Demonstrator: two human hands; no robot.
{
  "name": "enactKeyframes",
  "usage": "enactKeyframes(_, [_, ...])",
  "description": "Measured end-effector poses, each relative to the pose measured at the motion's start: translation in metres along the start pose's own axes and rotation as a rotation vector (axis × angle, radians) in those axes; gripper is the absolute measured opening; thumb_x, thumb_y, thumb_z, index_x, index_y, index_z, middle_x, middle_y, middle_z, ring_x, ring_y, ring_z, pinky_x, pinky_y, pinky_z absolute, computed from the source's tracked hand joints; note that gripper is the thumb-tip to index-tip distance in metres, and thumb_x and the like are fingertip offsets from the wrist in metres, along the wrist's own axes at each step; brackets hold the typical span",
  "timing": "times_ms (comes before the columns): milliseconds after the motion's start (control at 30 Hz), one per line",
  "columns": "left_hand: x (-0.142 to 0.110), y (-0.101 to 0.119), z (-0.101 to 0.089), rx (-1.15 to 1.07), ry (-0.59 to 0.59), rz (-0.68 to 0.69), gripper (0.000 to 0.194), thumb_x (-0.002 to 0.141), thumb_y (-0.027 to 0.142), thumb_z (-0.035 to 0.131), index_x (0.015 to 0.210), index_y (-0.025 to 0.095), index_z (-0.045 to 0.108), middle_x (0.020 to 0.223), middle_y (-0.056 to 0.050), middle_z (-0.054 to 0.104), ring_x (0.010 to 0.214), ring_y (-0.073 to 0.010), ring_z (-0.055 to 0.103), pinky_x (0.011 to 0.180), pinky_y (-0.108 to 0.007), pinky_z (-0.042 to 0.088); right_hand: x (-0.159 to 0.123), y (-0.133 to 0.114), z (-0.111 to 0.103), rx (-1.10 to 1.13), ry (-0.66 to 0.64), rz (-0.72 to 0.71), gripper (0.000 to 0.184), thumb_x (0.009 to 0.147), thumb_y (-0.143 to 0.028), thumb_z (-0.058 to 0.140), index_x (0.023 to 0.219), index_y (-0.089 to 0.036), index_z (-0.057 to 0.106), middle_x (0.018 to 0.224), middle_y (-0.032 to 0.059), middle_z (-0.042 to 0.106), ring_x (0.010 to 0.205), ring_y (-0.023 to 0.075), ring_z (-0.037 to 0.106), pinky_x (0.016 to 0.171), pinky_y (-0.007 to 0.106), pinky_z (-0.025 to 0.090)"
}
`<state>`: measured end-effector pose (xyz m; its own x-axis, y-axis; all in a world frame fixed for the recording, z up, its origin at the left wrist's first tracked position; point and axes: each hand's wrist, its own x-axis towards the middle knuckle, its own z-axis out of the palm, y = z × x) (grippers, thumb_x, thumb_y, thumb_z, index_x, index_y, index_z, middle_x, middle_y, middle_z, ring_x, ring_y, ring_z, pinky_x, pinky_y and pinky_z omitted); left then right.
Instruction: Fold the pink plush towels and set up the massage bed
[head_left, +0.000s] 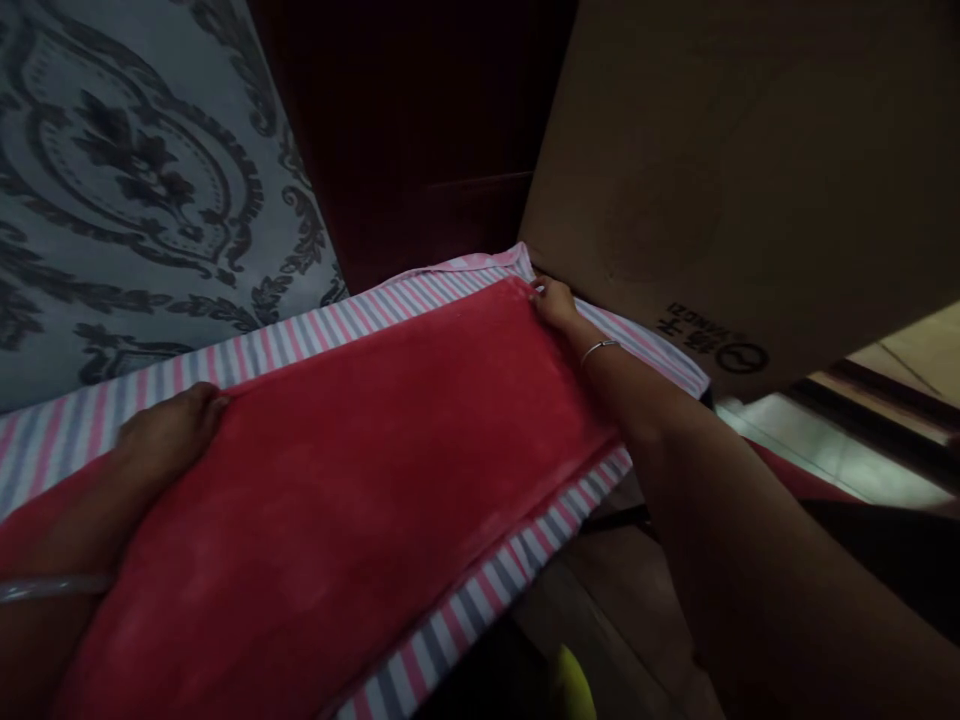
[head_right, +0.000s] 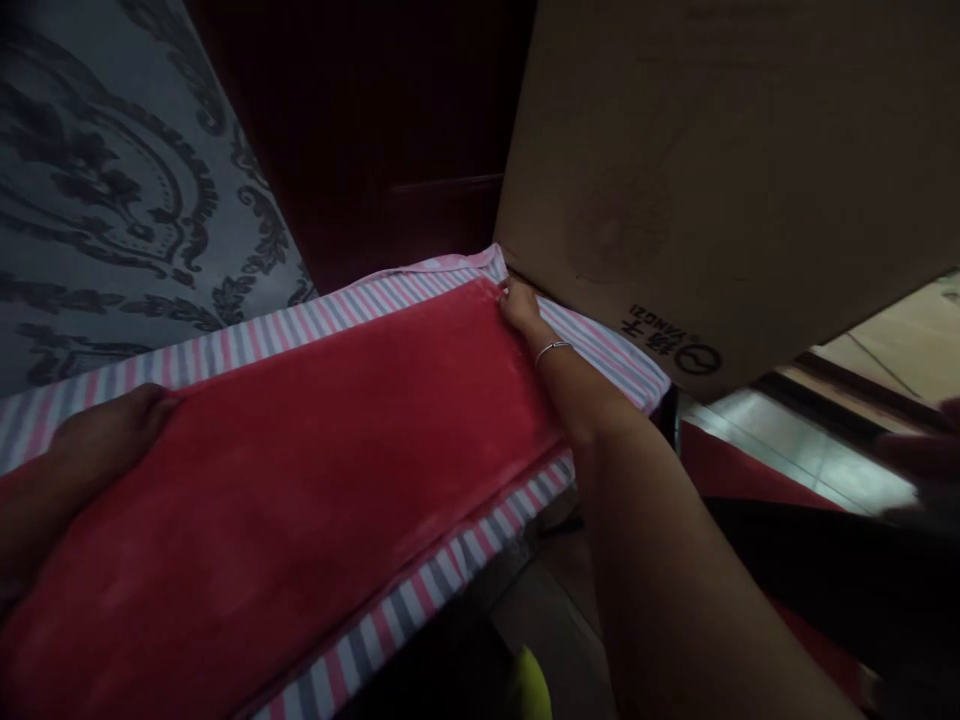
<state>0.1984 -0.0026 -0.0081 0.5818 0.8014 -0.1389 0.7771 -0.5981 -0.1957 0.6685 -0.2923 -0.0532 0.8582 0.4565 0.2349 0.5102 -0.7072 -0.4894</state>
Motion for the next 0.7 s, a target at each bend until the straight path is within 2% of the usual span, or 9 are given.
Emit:
enactKeyframes(100, [0.002,0.000,-0.006,-0.044,0.022,0.016,0.055,0.098,0.041,0.019,0.124,0.008,0.052,0.120,-0.020,0.065,0.102,-0.0309,0.062,0.085,-0.040,0.049,-0.024,0.014,-0.023,-0.007,-0.030,-0.006,0.040,0.089,-0.022,0.057,0.127,-0.014,0.063,0.105,0.0092,0.072,0.091,0.0200,0.064,0.085,0.028,0.047])
enactKeyframes(200, [-0.009,0.012,-0.013,-0.043,0.223,0.138,0.056,0.093,0.040,0.025,0.126,0.005,0.054,0.130,-0.022,0.059,0.113,-0.0349,0.057,0.093,-0.047,0.048,-0.056,0.032,-0.047,-0.027,-0.075,0.027,0.033,0.088,-0.025,0.058,0.117,-0.014,0.069,0.098,0.0084,0.073,0.083,0.0182,0.063,0.077,0.025,0.047])
enactKeyframes(267, [-0.031,0.031,-0.013,-0.084,0.342,0.323,0.054,0.091,0.041,0.028,0.118,0.007,0.060,0.125,-0.021,0.061,0.114,-0.0343,0.057,0.099,-0.049,0.046,-0.078,0.045,-0.062,-0.041,-0.102,0.057,0.027,0.087,-0.024,0.059,0.107,-0.014,0.073,0.092,0.0076,0.074,0.077,0.0170,0.062,0.073,0.023,0.046])
enactKeyframes(333, [-0.065,0.056,-0.004,-0.220,0.356,0.565,0.050,0.091,0.044,0.029,0.106,0.014,0.066,0.117,-0.016,0.066,0.109,-0.0300,0.060,0.102,-0.045,0.046,-0.098,0.057,-0.074,-0.054,-0.117,0.082,0.023,0.086,-0.023,0.059,0.100,-0.013,0.075,0.090,0.0072,0.074,0.075,0.0161,0.062,0.070,0.022,0.045])
enactKeyframes(400, [-0.105,0.081,0.014,-0.375,0.363,0.738,0.048,0.094,0.048,0.030,0.110,0.022,0.066,0.120,-0.010,0.068,0.111,-0.0270,0.063,0.102,-0.042,0.048,-0.113,0.067,-0.083,-0.065,-0.120,0.100,0.022,0.086,-0.022,0.058,0.096,-0.013,0.076,0.091,0.0065,0.075,0.075,0.0156,0.062,0.068,0.021,0.045])
enactKeyframes(467, [-0.144,0.100,0.034,-0.413,0.392,0.879,0.044,0.095,0.053,0.037,0.119,0.029,0.065,0.120,-0.007,0.070,0.107,-0.0267,0.065,0.098,-0.042,0.052,-0.124,0.073,-0.089,-0.077,-0.113,0.113,0.022,0.086,-0.022,0.057,0.096,-0.014,0.076,0.092,0.0057,0.075,0.076,0.0155,0.063,0.068,0.020,0.044])
enactKeyframes(567, [-0.182,0.112,0.056,-0.429,0.522,0.958,0.041,0.093,0.055,0.048,0.115,0.027,0.067,0.112,-0.008,0.073,0.098,-0.0274,0.069,0.089,-0.041,0.056,-0.133,0.078,-0.094,-0.102,-0.082,0.140,0.026,0.088,-0.022,0.055,0.102,-0.016,0.076,0.096,0.0066,0.075,0.082,0.0161,0.065,0.071,0.020,0.045])
enactKeyframes(700, [-0.196,0.109,0.063,-0.377,0.584,0.942,0.035,0.099,0.044,0.041,0.104,0.024,0.070,0.100,-0.009,0.074,0.088,-0.0255,0.071,0.080,-0.038,0.058,-0.143,0.082,-0.096,-0.159,-0.056,0.194,0.026,0.090,-0.027,0.056,0.103,-0.015,0.075,0.101,0.0120,0.075,0.089,0.0201,0.068,0.074,0.023,0.046])
